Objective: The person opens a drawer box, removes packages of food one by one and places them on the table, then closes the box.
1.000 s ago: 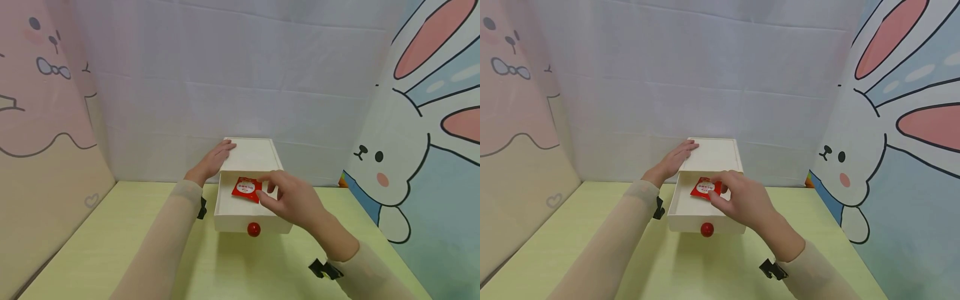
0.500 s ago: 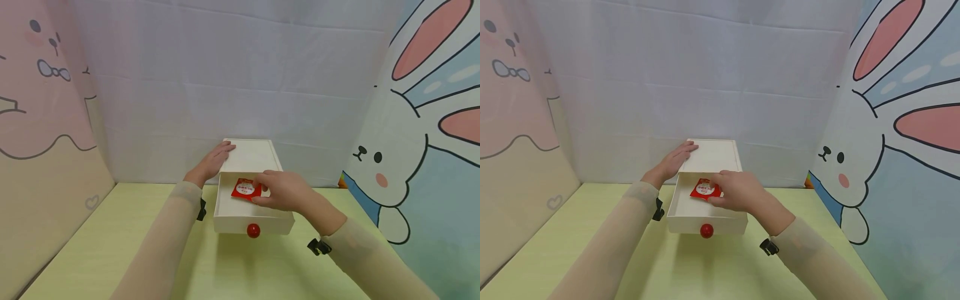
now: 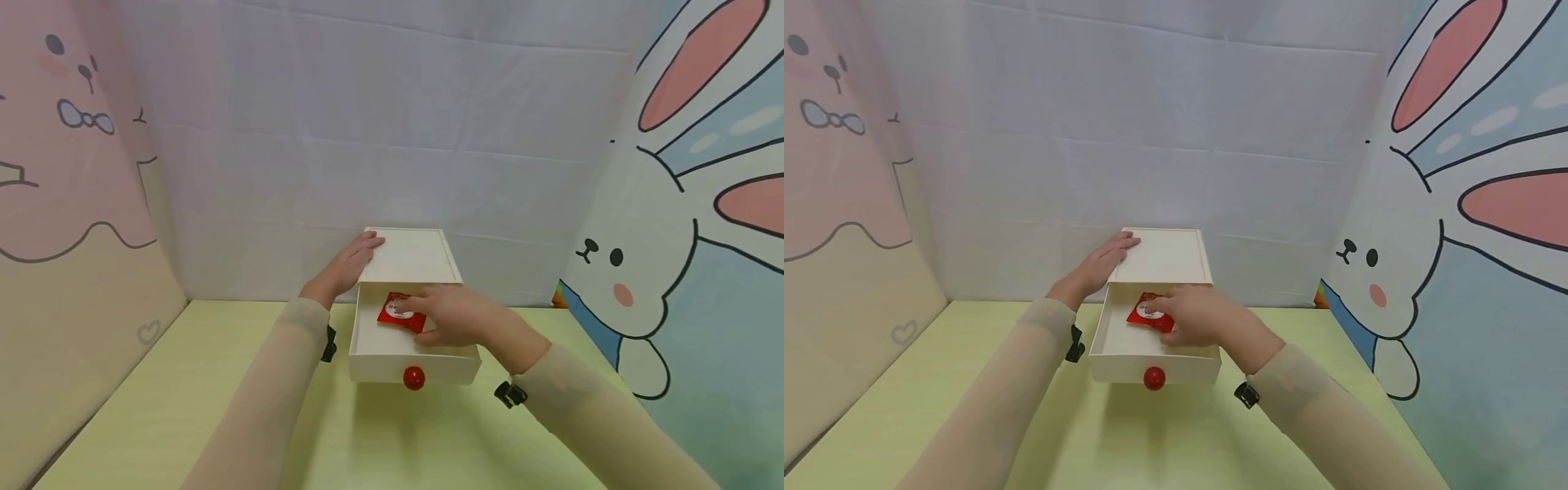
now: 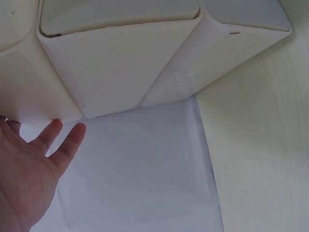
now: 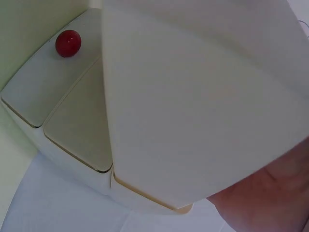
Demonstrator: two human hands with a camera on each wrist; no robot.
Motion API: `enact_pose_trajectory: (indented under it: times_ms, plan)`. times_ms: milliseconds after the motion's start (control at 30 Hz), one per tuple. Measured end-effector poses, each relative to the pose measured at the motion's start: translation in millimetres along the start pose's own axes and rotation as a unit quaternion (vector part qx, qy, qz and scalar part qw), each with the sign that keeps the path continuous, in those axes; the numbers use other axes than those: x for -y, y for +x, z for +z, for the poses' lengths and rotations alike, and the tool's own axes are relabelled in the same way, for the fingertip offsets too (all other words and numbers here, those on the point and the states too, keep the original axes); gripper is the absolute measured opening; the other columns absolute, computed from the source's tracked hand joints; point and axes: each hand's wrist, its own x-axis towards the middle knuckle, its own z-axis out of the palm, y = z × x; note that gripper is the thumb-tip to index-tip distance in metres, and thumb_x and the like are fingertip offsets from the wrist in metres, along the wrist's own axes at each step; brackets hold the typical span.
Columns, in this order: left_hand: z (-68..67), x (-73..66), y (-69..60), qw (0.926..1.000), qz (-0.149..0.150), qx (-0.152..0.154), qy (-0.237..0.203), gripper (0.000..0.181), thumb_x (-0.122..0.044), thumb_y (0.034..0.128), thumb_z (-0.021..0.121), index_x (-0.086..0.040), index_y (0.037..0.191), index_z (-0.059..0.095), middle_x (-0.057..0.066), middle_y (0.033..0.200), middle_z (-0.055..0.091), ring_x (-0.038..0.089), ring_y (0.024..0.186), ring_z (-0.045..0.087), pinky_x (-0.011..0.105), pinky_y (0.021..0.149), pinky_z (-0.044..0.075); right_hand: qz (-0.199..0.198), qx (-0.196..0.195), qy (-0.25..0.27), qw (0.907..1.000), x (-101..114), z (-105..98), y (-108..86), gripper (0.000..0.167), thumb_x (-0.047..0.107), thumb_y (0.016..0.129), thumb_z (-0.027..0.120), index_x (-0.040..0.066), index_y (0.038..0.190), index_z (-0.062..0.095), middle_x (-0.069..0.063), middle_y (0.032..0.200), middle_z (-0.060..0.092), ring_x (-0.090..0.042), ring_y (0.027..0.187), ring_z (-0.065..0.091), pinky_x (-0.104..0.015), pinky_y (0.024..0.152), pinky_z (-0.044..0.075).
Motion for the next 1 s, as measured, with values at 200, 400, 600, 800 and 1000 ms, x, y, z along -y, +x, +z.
enact_pose_trajectory:
  times_ms: [200,400,600,800,1000]
  plan:
    - [-0.2,1.4,0.7,1.0000,0.000,0.001,-0.004,0.059,-0.034,0.1181,0.023,-0.016,0.171,0.042,0.003,0.186,0.017,0.029,0.174,0.007,0.056,0.141,0.009,0.031,0.008,0.028,0.9991,0.0,5.4,5.9,0.058,0.034,0.096,0.084,0.024,0.151,0.067,-0.001,0.142,0.072,-0.024,0.122,0.067,-0.047,0.111,0.057]
    - [-0.4,2.4,1.7,0.9999,0.010,-0.001,-0.004,0.059,-0.033,0.1181,0.023,-0.013,0.171,0.042,0.006,0.186,0.018,0.029,0.174,0.006,0.054,0.141,0.009,0.047,0.007,0.034,0.9983,1.9,7.8,8.5,0.039,0.042,0.090,0.091,0.021,0.119,0.077,0.001,0.119,0.071,-0.017,0.106,0.063,-0.038,0.099,0.059]
    - [-0.8,2.2,0.0,0.9999,0.008,0.001,-0.006,0.059,-0.034,0.1181,0.023,-0.013,0.171,0.042,0.005,0.186,0.017,0.029,0.174,0.005,0.055,0.141,0.008,0.062,0.015,0.044,0.9970,1.8,9.7,8.9,0.033,0.044,0.090,0.092,0.022,0.107,0.072,0.003,0.107,0.067,-0.014,0.094,0.060,-0.035,0.089,0.057]
    - [-0.6,3.7,0.7,0.9999,0.011,0.001,-0.008,0.059,-0.033,0.1182,0.023,-0.014,0.171,0.042,0.004,0.186,0.017,0.028,0.174,0.005,0.055,0.141,0.008,0.052,0.011,0.037,0.9979,1.9,8.3,7.6,0.023,0.036,0.094,0.084,0.022,0.105,0.070,0.006,0.099,0.067,-0.014,0.088,0.060,-0.035,0.084,0.054]
    - [-0.9,4.1,1.4,0.9998,0.016,0.000,-0.012,0.058,-0.032,0.1185,0.024,-0.013,0.170,0.044,0.004,0.186,0.019,0.027,0.174,0.006,0.053,0.141,0.008,0.008,-0.027,0.038,0.9989,-1.9,5.9,1.5,0.008,0.027,0.096,0.077,0.023,0.099,0.072,0.007,0.092,0.069,-0.010,0.080,0.058,-0.028,0.075,0.051]
